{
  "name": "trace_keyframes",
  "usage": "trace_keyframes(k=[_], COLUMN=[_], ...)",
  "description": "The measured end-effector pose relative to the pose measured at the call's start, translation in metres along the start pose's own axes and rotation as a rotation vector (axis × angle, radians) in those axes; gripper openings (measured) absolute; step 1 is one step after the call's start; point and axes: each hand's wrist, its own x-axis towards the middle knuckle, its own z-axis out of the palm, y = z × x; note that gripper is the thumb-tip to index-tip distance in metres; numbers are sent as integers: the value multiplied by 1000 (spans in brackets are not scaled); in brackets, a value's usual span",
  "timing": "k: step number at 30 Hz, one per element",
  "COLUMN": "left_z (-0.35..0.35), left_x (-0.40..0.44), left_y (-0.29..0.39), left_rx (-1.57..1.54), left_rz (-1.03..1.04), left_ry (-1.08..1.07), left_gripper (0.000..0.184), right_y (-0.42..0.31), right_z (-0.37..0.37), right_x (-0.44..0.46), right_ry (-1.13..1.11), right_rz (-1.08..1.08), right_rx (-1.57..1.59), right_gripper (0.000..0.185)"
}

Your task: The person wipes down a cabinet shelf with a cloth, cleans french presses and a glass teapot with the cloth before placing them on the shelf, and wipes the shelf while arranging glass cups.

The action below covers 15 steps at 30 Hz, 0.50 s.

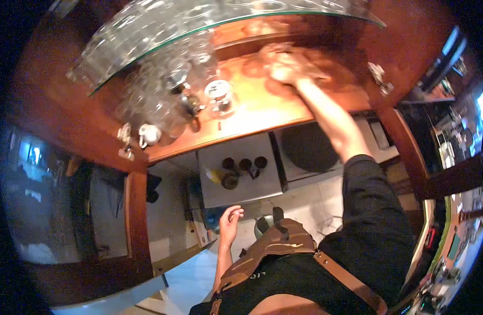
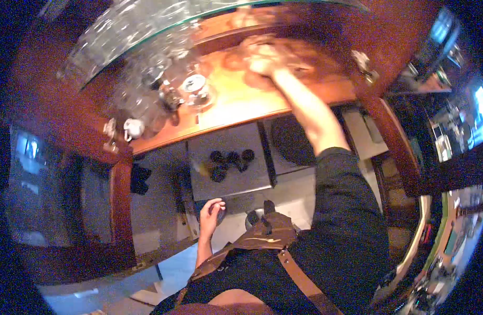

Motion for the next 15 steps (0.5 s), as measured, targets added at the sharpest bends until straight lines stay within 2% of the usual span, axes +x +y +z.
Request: trace_keyframes(k=[3,5,6,8,10,11,12,14,15], left_z=[25,29,32,30,23,19,16,11,11], left_x=[20,29,33,28,15,7,-2,-19,-21], left_y=[45,43,43,41,39,33,29,18,13], left_rx=[128,114,84,76,129,87,42,55,33], left_rz=[-25,-14,-3,-11,24,3,-16,-79,-99], left_ry=[-60,-106,-129,-120,-39,16,71,173,199], left_gripper=[27,27,27,28,28,28,28,29,28], right_y=[-55,-41,-12,69,163,195,195,165,133], right_z=[9,15,19,21,36,40,32,46,32], right_x=[-38,-63,-67,-68,-46,-35,-25,1,-1], right_ry=[97,131,115,97,46,69,94,37,0], right_rz=[-357,-540,-538,-421,-366,-49,267,419,335], right_rx=[104,200,340,639,199,79,-44,179,248], right_gripper=[42,42,42,41,39,49,60,61,61])
